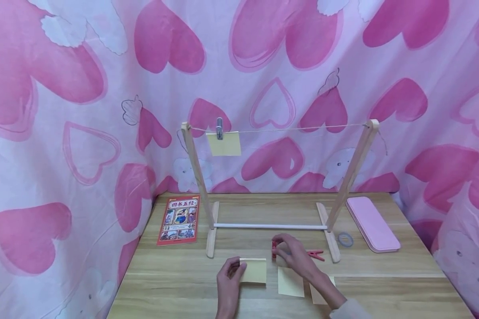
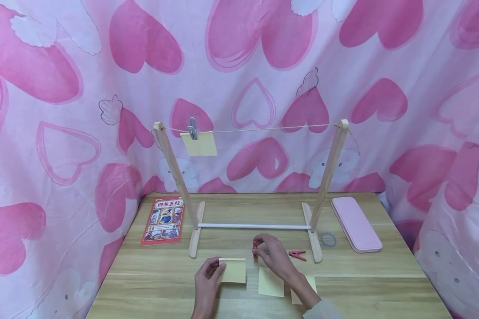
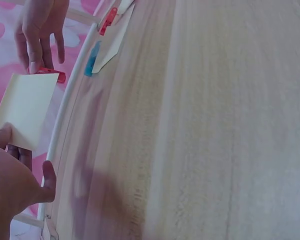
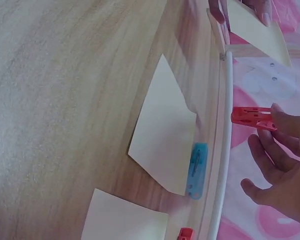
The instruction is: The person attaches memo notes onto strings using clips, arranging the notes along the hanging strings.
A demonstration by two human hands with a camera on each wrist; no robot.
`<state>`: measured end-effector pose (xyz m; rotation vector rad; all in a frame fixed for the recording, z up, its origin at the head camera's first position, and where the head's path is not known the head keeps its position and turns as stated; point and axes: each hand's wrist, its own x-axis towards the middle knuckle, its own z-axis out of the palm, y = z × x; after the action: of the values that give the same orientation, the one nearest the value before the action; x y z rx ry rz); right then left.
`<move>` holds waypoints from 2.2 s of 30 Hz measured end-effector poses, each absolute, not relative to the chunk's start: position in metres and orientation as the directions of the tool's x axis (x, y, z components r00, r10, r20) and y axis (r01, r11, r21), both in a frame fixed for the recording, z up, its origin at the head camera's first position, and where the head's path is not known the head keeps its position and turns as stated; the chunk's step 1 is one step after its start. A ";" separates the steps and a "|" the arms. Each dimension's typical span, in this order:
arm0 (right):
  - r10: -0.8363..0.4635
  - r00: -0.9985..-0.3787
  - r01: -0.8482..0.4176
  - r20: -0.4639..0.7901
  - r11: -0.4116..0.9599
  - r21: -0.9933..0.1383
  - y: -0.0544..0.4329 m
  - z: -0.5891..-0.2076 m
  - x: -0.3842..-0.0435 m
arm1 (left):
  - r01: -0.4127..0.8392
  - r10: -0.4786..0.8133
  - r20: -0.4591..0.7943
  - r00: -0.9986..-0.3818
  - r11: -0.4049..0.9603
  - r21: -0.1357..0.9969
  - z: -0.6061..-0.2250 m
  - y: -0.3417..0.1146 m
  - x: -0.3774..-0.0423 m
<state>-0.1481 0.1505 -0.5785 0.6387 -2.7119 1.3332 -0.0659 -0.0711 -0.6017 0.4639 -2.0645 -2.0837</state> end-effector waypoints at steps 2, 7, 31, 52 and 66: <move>-0.336 -0.909 -0.401 0.247 0.542 -0.738 0.152 -0.577 -0.147 | -0.070 -0.330 -0.081 -0.940 -0.046 0.997 -0.604 -0.071 -0.066; -0.353 -0.840 -0.542 0.412 0.503 -0.673 0.155 -0.571 -0.147 | 0.072 -0.311 0.057 -0.949 -0.038 0.997 -0.618 -0.073 -0.067; -0.403 -0.732 -0.677 0.550 0.334 -0.656 0.163 -0.385 -0.185 | -0.157 -0.201 -0.211 -0.957 -0.251 0.955 -0.499 -0.068 -0.118; -0.411 -0.661 -0.743 0.628 0.240 -0.625 0.143 -0.280 -0.198 | 0.075 -0.301 -0.009 -0.954 -0.266 0.961 -0.386 -0.064 -0.170; -0.308 -0.732 -0.682 0.608 0.331 -0.652 0.125 -0.208 -0.242 | 0.199 -0.314 0.082 -0.946 -0.362 0.911 -0.335 -0.053 -0.203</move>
<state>-0.2415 0.1246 -0.2079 0.8756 -2.2259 1.3671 -0.2027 -0.0527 -0.3345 0.1522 -1.5551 -2.3579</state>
